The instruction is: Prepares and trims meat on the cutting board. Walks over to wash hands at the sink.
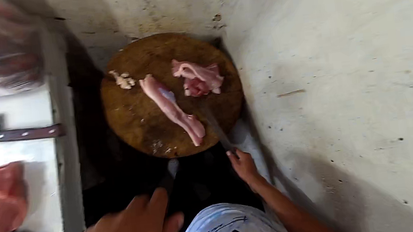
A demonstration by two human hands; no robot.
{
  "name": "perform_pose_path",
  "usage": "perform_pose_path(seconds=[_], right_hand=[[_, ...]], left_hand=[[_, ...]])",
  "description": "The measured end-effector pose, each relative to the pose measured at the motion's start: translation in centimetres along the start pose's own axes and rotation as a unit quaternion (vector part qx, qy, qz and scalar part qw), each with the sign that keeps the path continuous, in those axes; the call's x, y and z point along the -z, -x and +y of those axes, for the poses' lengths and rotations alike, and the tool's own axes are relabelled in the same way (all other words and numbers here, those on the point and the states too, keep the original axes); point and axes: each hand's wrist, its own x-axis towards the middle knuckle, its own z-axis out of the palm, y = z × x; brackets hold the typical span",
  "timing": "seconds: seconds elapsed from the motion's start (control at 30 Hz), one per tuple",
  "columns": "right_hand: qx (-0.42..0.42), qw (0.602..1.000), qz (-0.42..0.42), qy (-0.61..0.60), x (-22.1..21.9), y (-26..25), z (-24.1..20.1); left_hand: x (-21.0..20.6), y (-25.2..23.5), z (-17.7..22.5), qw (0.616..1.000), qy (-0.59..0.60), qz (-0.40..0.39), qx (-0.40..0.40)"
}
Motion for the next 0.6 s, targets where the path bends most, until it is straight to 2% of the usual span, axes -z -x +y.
perform_pose_path(seconds=[0.1, 0.23, 0.3, 0.37, 0.4, 0.43, 0.47, 0.5, 0.6], right_hand=[[0.069, 0.994, 0.055, -0.063, 1.2, 1.8, -1.6], [0.235, 0.946, 0.157, -0.158, 2.4, 4.3, -5.2], [0.273, 0.929, 0.189, -0.165, 1.6, 4.6, -5.8], [0.24, 0.949, 0.181, -0.098, 0.0, 3.9, -4.7], [0.185, 0.973, 0.138, -0.028, -0.6, 3.4, -4.2], [0.096, 0.993, 0.047, 0.045, -0.7, 2.6, -4.1], [-0.001, 0.992, -0.059, 0.108, -0.6, 1.4, -4.2], [-0.052, 0.983, -0.112, 0.139, -0.8, 0.4, -4.0], [-0.073, 0.981, -0.115, 0.14, -1.4, -0.1, -3.2]], left_hand=[[-4.9, -7.5, -5.1, 0.988, 0.115, -0.051, 0.088], [-10.9, -14.6, -6.8, 0.96, 0.261, 0.028, 0.099], [-12.6, -17.3, -6.0, 0.949, 0.294, 0.063, 0.093], [-13.6, -20.0, -5.0, 0.939, 0.316, 0.109, 0.083], [-14.0, -21.3, -4.4, 0.933, 0.322, 0.138, 0.083], [-14.4, -22.9, -4.0, 0.928, 0.324, 0.165, 0.084], [-15.1, -24.6, -3.7, 0.924, 0.318, 0.193, 0.083], [-16.1, -26.4, -3.7, 0.923, 0.302, 0.226, 0.072], [-19.0, -31.0, -4.4, 0.938, 0.207, 0.273, 0.051]])
